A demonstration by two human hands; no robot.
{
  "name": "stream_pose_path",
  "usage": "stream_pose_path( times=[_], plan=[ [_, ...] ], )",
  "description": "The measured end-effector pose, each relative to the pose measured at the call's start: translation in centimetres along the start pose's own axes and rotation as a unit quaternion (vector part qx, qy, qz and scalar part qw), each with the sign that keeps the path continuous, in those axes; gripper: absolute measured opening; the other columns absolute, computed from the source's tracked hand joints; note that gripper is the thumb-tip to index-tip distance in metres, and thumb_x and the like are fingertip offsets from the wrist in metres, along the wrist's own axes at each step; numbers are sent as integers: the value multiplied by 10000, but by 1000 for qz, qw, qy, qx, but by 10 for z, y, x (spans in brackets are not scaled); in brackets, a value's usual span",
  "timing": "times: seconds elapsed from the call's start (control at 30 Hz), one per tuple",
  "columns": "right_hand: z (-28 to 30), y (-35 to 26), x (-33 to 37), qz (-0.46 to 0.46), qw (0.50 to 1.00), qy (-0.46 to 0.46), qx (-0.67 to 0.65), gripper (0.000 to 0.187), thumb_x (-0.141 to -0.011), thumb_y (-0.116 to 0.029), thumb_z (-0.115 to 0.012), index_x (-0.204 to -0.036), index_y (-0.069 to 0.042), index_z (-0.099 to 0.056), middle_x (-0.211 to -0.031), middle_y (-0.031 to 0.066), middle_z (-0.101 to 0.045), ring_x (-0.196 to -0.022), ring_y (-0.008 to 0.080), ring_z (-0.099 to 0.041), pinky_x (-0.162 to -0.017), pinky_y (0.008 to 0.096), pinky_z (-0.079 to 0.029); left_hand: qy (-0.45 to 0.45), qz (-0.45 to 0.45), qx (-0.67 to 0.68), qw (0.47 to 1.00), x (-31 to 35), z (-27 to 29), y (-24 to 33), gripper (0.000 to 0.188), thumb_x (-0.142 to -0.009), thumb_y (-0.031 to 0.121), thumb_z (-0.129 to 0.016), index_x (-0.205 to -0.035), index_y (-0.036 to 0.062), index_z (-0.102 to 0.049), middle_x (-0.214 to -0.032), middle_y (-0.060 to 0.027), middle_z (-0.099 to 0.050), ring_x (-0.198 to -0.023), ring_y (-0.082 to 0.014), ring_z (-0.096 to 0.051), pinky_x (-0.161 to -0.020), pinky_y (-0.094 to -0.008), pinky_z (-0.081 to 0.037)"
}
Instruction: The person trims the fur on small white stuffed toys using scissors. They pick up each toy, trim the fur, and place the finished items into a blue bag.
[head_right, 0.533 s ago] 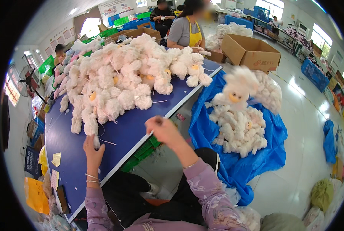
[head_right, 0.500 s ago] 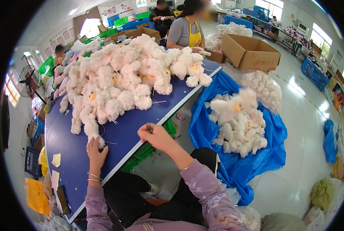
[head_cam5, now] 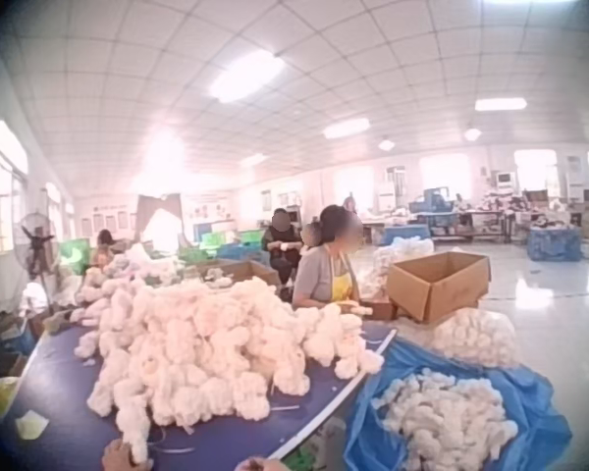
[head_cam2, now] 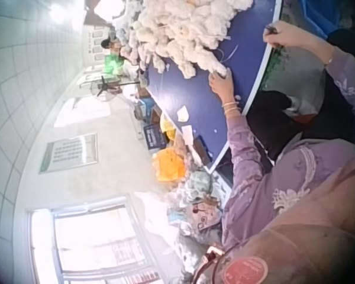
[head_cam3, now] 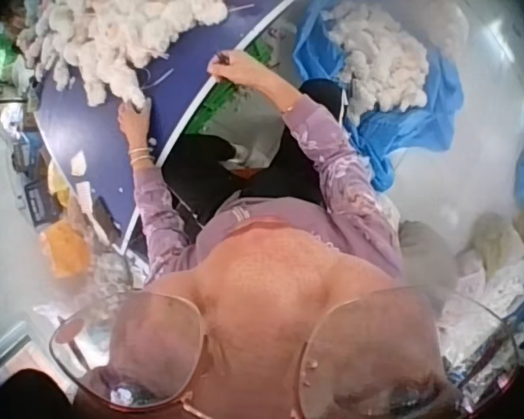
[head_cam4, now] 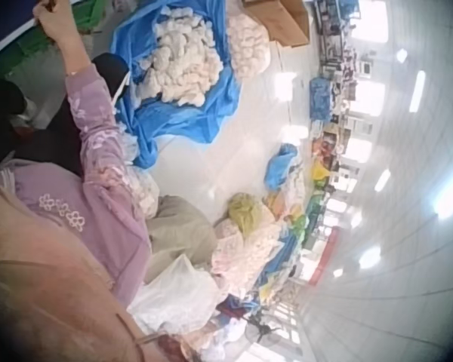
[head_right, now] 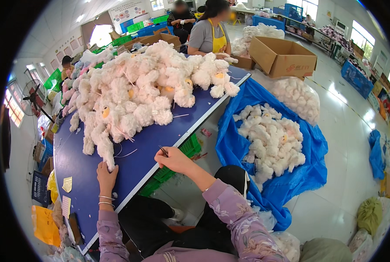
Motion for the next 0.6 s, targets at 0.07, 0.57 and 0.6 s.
stream_pose_path(
  times=[0.07,0.57,0.6],
  plan=[
    [-2,0,1,-3,1000,-5,9,170,-867,-211,-612,-839,-45,-595,-675,-5,-604,-604,56,-472,-547,235,-379,25,-42,16,999,3,6,8,298,-771,245,-688,-956,28,-601,-1044,-119,-565,-958,-336,-531,-797,-444,-463],
    [0,-1,-2,38,999,34,15,334,-843,-317,-678,-983,-25,-597,-939,53,-626,-842,97,-543,-747,246,-436,-107,17,453,885,27,94,71,87,-847,70,-566,-930,43,-562,-776,21,-562,-679,-41,-514,-601,-190,-424],
    [1,-4,0,56,997,44,12,369,-838,-327,-686,-1021,-21,-592,-992,63,-618,-897,106,-545,-789,249,-436,-118,7,471,874,27,104,81,85,-851,66,-563,-934,46,-566,-781,23,-564,-680,-39,-514,-600,-186,-420]
  ],
)
Point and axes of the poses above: each hand's wrist, its own x-axis away from the middle knuckle, its own z-axis out of the back of the hand, y = z × x, the point moved 7 cm from there along -x, towards the middle knuckle
